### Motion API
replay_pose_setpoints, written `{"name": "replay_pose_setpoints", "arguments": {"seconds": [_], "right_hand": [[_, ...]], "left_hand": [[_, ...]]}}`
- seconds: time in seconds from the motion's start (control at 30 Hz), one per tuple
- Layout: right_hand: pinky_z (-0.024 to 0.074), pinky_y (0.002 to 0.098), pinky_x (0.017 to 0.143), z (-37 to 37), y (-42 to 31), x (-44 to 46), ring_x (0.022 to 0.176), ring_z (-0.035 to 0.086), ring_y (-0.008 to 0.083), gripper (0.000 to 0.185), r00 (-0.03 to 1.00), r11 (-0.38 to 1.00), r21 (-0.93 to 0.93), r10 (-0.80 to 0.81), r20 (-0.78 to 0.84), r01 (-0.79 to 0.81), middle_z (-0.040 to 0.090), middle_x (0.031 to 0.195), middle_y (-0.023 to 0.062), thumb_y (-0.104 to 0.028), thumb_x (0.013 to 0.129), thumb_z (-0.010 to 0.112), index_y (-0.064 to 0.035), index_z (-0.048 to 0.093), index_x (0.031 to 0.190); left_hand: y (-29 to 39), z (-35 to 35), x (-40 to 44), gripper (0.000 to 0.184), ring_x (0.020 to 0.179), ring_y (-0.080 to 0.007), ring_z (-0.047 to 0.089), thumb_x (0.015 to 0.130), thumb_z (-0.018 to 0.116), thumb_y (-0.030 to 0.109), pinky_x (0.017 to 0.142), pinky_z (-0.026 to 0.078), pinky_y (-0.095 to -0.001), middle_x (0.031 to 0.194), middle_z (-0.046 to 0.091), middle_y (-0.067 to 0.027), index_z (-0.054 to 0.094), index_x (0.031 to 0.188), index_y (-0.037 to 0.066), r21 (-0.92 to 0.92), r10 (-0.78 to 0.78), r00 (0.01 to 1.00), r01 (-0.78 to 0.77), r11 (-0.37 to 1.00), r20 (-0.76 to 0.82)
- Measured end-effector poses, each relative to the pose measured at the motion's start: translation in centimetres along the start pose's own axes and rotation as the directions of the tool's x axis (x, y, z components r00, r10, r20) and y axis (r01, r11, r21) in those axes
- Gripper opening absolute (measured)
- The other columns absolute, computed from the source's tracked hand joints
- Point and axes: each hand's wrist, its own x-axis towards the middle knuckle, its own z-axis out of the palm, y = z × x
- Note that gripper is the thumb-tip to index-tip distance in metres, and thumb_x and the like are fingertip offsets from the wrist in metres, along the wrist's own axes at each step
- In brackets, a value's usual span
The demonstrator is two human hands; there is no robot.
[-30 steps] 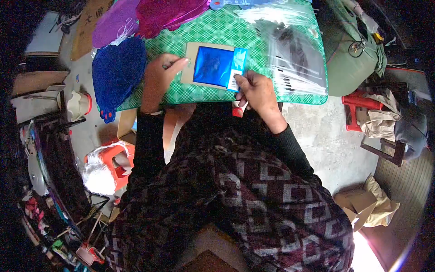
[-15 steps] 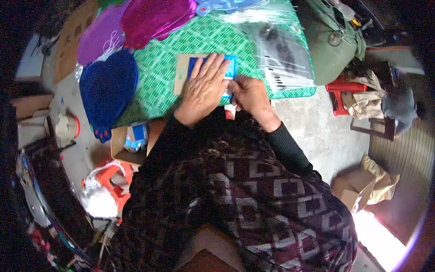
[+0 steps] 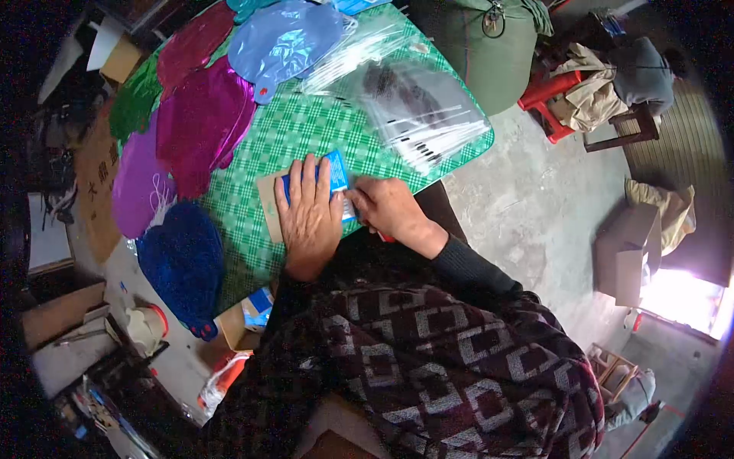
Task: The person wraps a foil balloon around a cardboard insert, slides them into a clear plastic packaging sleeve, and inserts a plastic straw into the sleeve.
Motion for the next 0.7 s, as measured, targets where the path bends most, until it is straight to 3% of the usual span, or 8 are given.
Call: {"name": "replay_pose_setpoints", "arguments": {"seconds": [0.07,0.13,0.17,0.27,0.47,0.5,0.57,0.7], "right_hand": [[0.0468,0.0422,0.052,-0.6,-0.2,-0.1,0.054,0.059,0.0373,0.018,0.999,0.997,0.071,0.037,-0.001,-0.037,0.065,0.063,0.014,-0.02,0.092,0.064,-0.0036,0.064,0.084],[0.0447,0.0302,0.049,-1.5,0.3,-0.1,0.048,0.056,0.0173,0.017,0.995,0.999,-0.044,-0.023,-0.093,0.019,0.061,0.061,0.0049,-0.013,0.098,0.06,-0.0016,0.063,0.085],[0.0447,0.0302,0.049,-2.4,0.7,0.3,0.048,0.056,0.0173,0.017,0.994,0.998,-0.049,-0.033,-0.103,0.028,0.061,0.061,0.0049,-0.013,0.098,0.06,-0.0016,0.063,0.085],[0.0433,0.034,0.052,-7.0,2.7,3.0,0.051,0.052,0.0194,0.009,0.884,0.902,-0.397,-0.317,-0.343,0.169,0.061,0.064,0.0053,-0.01,0.092,0.064,-0.0015,0.063,0.087],[0.0492,0.0369,0.064,-19.2,7.9,16.0,0.068,0.064,0.0256,0.018,0.721,0.613,-0.776,-0.605,-0.336,0.153,0.071,0.084,0.0118,-0.014,0.086,0.065,-0.0111,0.072,0.102],[0.0492,0.0369,0.064,-21.3,9.2,18.7,0.068,0.064,0.0256,0.018,0.713,0.606,-0.78,-0.616,-0.334,0.159,0.071,0.084,0.0118,-0.014,0.086,0.065,-0.0111,0.072,0.102],[0.0509,0.0358,0.068,-24.4,11.5,23.7,0.075,0.066,0.0242,0.028,0.807,0.822,-0.531,-0.45,-0.383,0.206,0.075,0.099,0.0096,-0.015,0.092,0.062,-0.0087,0.07,0.118],[0.0518,0.0319,0.071,-25.7,16.0,32.1,0.078,0.065,0.0212,0.033,0.82,0.92,-0.227,-0.388,-0.421,0.319,0.074,0.108,0.008,-0.014,0.097,0.059,-0.0033,0.065,0.127]], "left_hand": [[0.0,-0.3,0.3,0.063,0.141,-0.036,0.039,0.093,0.058,0.029,0.12,0.02,-0.0526,0.154,0.044,-0.0173,0.044,0.148,0.003,0.006,-0.012,1.0,0.012,1.0,0.013],[-0.2,-0.5,0.5,0.063,0.141,-0.0362,0.038,0.093,0.057,0.028,0.12,0.02,-0.0527,0.154,0.043,-0.0175,0.044,0.148,0.003,0.014,-0.001,1.0,0.001,1.0,0.012],[-0.3,-0.5,0.5,0.062,0.142,-0.0365,0.038,0.093,0.057,0.028,0.12,0.02,-0.0529,0.154,0.043,-0.0177,0.044,0.148,0.003,0.017,-0.001,1.0,0.0,1.0,0.021],[0.0,-0.5,0.1,0.062,0.142,-0.0369,0.038,0.093,0.056,0.028,0.12,0.02,-0.0531,0.154,0.043,-0.0181,0.044,0.148,0.002,0.019,0.002,0.999,-0.003,1.0,0.04],[0.2,-0.7,0.5,0.06,0.142,-0.0384,0.037,0.094,0.054,0.027,0.12,0.02,-0.0542,0.154,0.043,-0.0192,0.045,0.147,0.002,-0.01,-0.002,1.0,0.002,1.0,0.002],[0.2,-0.8,0.5,0.06,0.142,-0.0387,0.037,0.094,0.054,0.027,0.12,0.02,-0.0544,0.153,0.043,-0.0193,0.045,0.147,0.001,-0.009,-0.001,1.0,0.001,1.0,0.001],[0.1,-0.8,0.3,0.06,0.142,-0.0394,0.038,0.094,0.054,0.027,0.119,0.021,-0.0549,0.153,0.044,-0.0196,0.045,0.147,0.001,-0.002,0.004,1.0,-0.004,1.0,0.011],[0.1,-0.8,0.4,0.06,0.14,-0.0392,0.04,0.093,0.054,0.03,0.118,0.024,-0.0545,0.152,0.046,-0.019,0.047,0.146,0.002,0.031,0.018,1.0,-0.018,0.999,0.009]]}}
